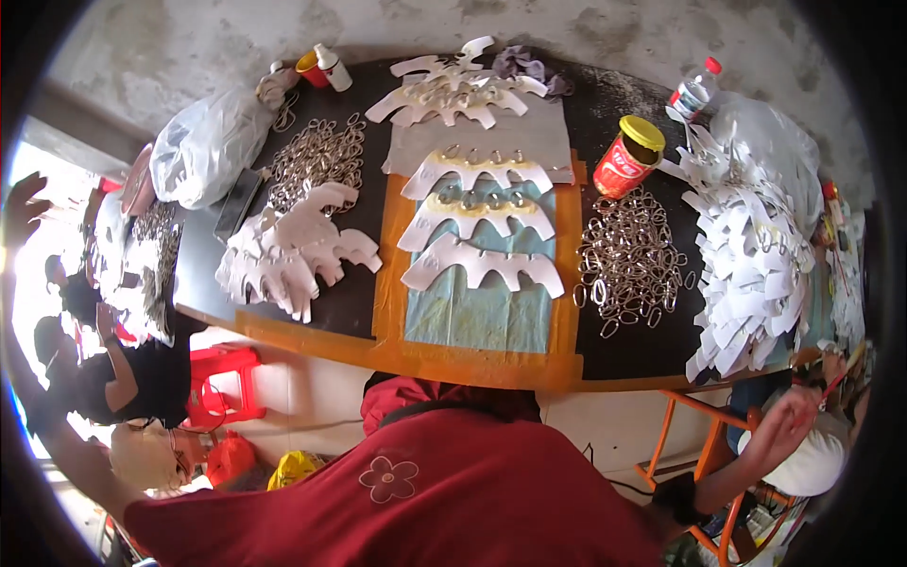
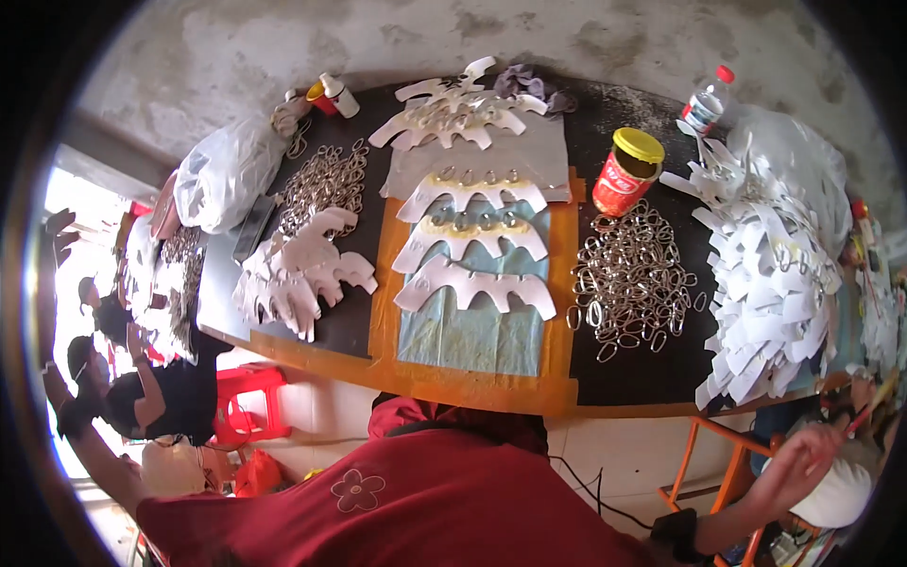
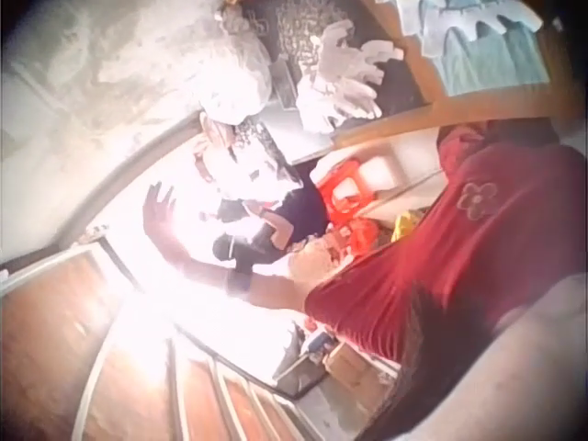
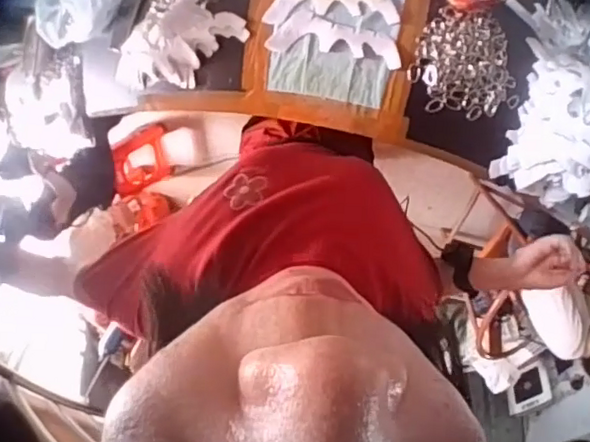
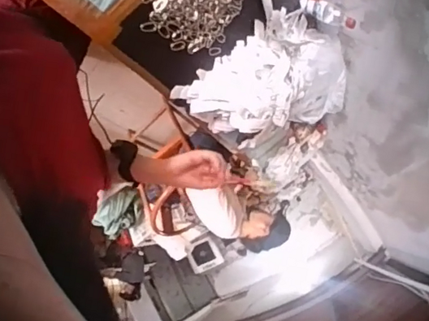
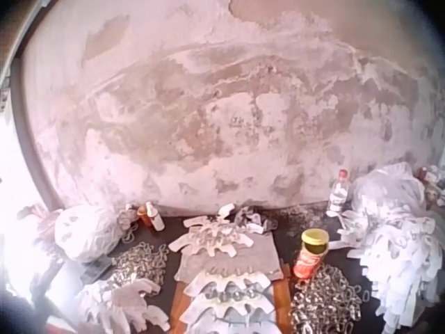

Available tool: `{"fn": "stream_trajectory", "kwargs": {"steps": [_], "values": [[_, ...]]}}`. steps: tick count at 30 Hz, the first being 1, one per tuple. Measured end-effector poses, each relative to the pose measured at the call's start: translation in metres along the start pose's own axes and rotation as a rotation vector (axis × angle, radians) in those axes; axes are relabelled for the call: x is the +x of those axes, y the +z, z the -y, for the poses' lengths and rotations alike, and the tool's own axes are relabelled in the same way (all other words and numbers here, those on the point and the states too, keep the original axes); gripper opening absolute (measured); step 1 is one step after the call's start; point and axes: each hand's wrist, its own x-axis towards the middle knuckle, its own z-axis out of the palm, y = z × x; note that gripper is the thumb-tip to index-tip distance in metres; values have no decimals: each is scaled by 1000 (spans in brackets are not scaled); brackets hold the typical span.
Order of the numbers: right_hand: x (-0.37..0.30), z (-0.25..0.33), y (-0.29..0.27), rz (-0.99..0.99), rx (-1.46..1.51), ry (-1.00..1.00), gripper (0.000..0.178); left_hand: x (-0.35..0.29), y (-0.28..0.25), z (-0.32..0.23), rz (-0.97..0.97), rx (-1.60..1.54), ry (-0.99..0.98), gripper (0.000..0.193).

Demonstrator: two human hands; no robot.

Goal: Applying adhesive to shoe upper material pieces using a brush.

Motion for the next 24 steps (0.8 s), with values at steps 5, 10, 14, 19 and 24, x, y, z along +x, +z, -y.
{"fn": "stream_trajectory", "kwargs": {"steps": [5, 10, 14, 19, 24], "values": [[24, -70, 11, -105, -31, 110, 9, 0, 21, -2, 110, 102, 104, 36], [18, -80, 5, -93, -67, 190, 12, 42, 101, -51, 221, 175, 245, 33], [13, -89, 22, -114, -117, 166, 11, 95, 179, -114, 294, 233, 420, 31], [47, -81, 67, 16, -257, 245, 15, 151, 274, -220, 321, 313, 689, 31], [71, -77, 105, 173, -373, 180, 26, 123, 350, -357, 332, 387, 989, 33]]}}
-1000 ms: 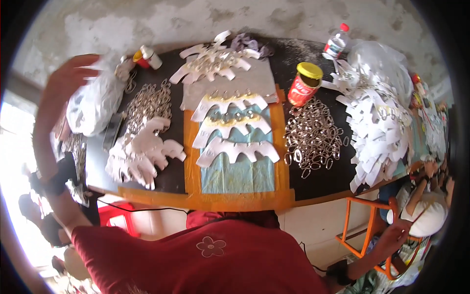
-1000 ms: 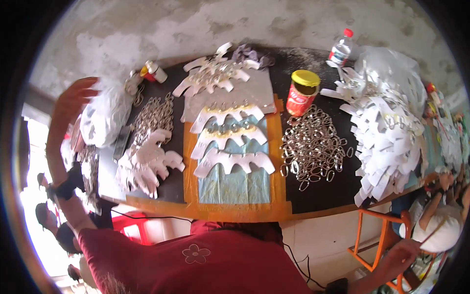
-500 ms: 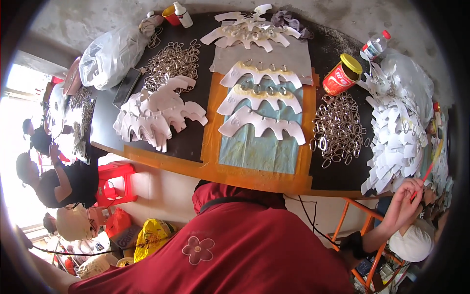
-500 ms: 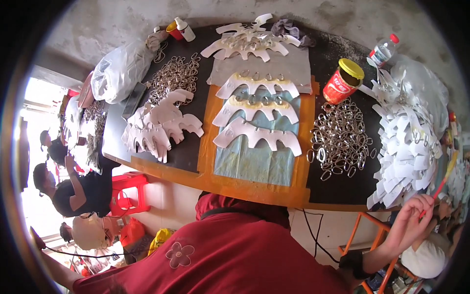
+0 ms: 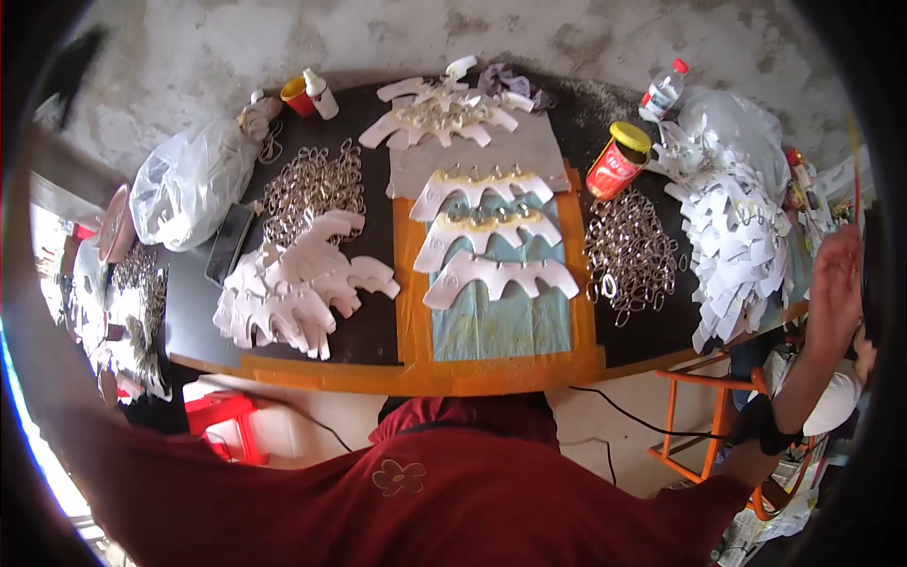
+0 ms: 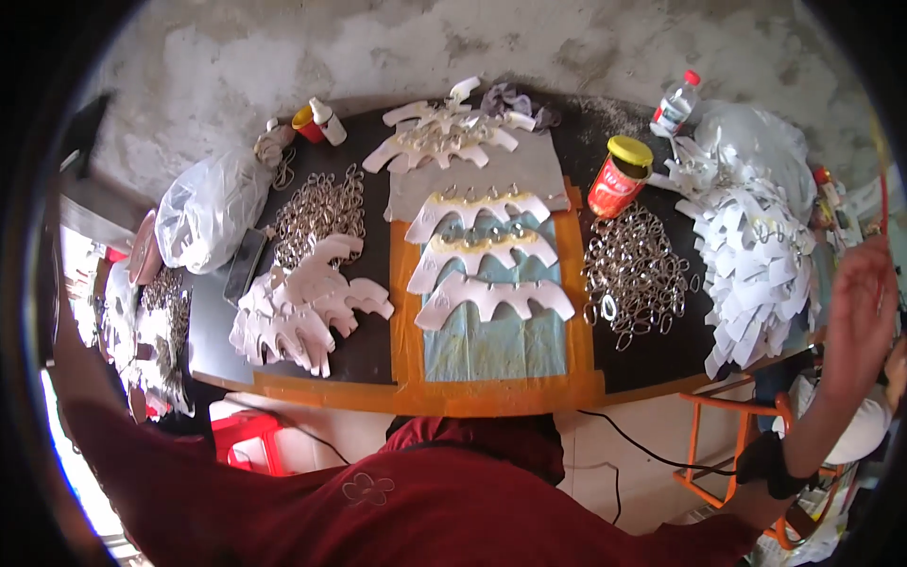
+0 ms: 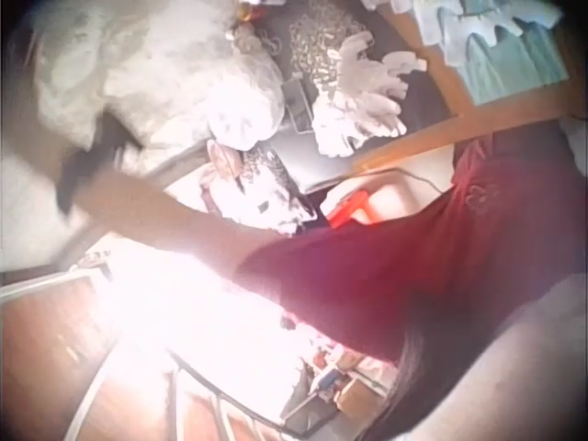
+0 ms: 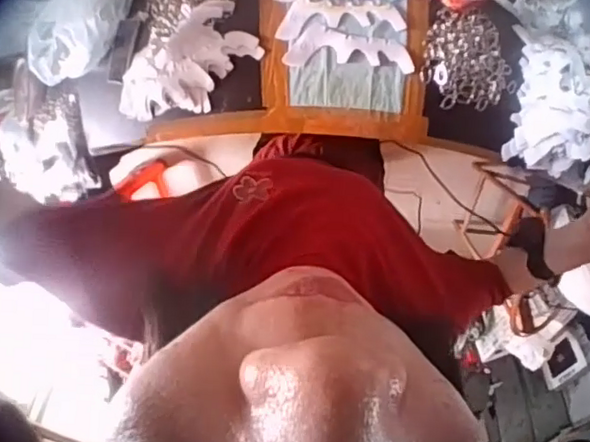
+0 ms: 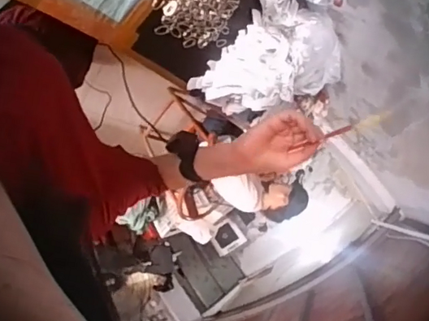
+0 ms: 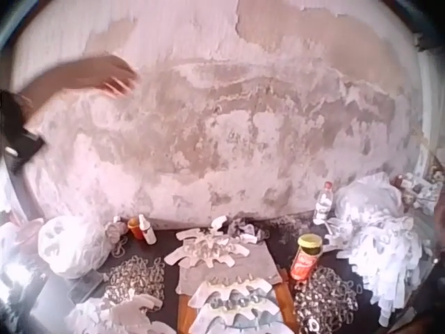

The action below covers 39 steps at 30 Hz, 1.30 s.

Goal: Applying adhesive to shoe upper material pieces using a brush.

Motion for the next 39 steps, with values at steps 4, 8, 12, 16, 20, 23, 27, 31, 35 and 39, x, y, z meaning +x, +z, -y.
{"fn": "stream_trajectory", "kwargs": {"steps": [4, 8, 12, 16, 20, 23, 27, 31, 35, 39], "values": [[9, -38, -2, -85, 98, -32, 24, 63, 0, 17, -34, 143, 108, 36], [-15, -65, -48, -121, 108, -102, 23, 160, 123, 61, -349, -192, 140, 60], [-25, -90, -81, -190, 173, -20, 23, 204, 189, 46, -24, -185, -303, 86], [-34, -97, -92, -337, 183, -63, 22, 222, 217, 33, -66, -179, -235, 74], [-34, -100, -100, -345, 189, -68, 25, 257, 224, 37, -215, -272, -16, 43], [-35, -105, -103, -371, 208, -19, 27, 271, 197, 7, -487, -375, 1, 32], [-44, -104, -99, -406, 165, -28, 28, 258, 168, -17, -460, -358, 125, 25], [-43, -107, -107, -434, 148, -45, 28, 219, 206, -31, -129, -282, 781, 23], [-56, -108, -118, -474, 146, -54, 26, 184, 218, -40, -109, -93, 949, 25], [-57, -109, -117, -493, 148, -51, 25, 228, 225, -13, -287, 70, 1006, 26]]}}
